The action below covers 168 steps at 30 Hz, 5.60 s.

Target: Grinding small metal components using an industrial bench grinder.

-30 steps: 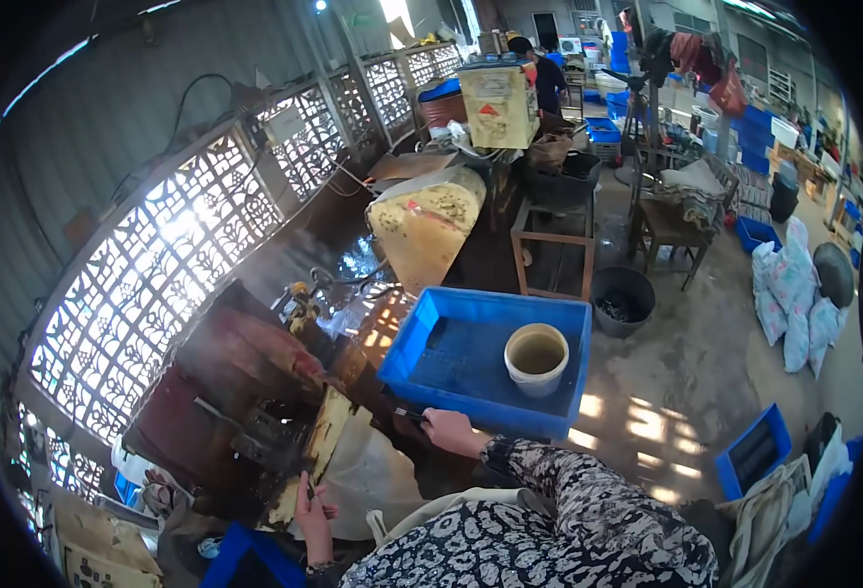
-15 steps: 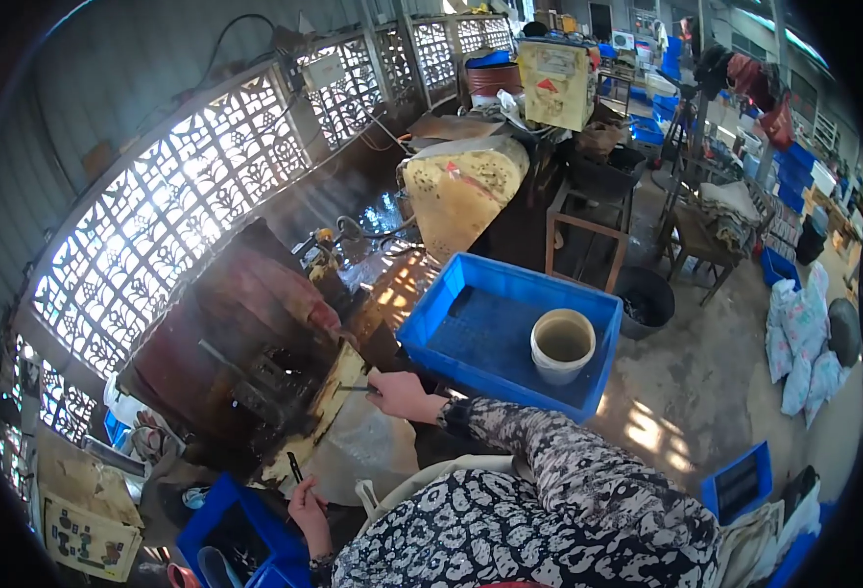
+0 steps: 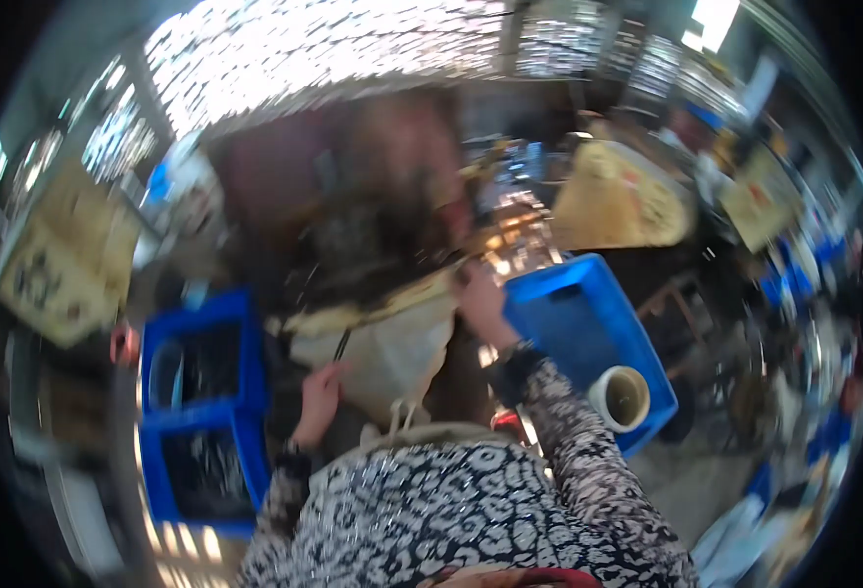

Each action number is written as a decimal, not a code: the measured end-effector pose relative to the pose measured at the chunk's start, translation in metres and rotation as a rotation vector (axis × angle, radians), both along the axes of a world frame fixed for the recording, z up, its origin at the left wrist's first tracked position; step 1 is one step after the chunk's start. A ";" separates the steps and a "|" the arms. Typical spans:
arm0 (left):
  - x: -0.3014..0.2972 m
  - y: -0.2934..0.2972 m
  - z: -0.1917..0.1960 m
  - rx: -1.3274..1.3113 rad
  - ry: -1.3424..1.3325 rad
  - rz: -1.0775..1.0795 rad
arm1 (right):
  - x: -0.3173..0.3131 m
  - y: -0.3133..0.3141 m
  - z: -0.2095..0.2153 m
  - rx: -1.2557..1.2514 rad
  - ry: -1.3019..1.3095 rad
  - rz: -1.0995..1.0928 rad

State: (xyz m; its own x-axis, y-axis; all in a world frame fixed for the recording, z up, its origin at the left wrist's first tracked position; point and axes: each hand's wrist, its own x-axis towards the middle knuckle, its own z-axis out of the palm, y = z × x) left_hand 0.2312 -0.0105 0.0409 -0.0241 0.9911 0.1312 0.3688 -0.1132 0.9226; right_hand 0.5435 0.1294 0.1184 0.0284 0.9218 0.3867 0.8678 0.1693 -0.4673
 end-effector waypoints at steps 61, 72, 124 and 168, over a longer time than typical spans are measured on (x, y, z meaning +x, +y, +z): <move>-0.098 0.071 0.061 0.187 -0.098 -0.036 | -0.201 0.151 0.121 0.146 -0.023 0.267; -0.096 0.070 0.061 0.201 -0.072 -0.042 | -0.202 0.149 0.121 0.163 0.000 0.273; -0.086 0.077 0.060 0.321 0.468 0.073 | -0.205 0.180 0.103 0.121 -0.084 0.210; -0.046 0.169 0.077 -0.466 0.301 -0.240 | -0.047 -0.058 0.068 -0.804 0.898 0.253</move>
State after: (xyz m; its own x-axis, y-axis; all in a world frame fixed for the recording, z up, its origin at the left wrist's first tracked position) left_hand 0.1854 0.1585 0.1176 0.1785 0.9189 -0.3518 0.6356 0.1652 0.7541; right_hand 0.4961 0.0714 0.1864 -0.2226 0.9068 -0.3581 0.1695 -0.3257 -0.9301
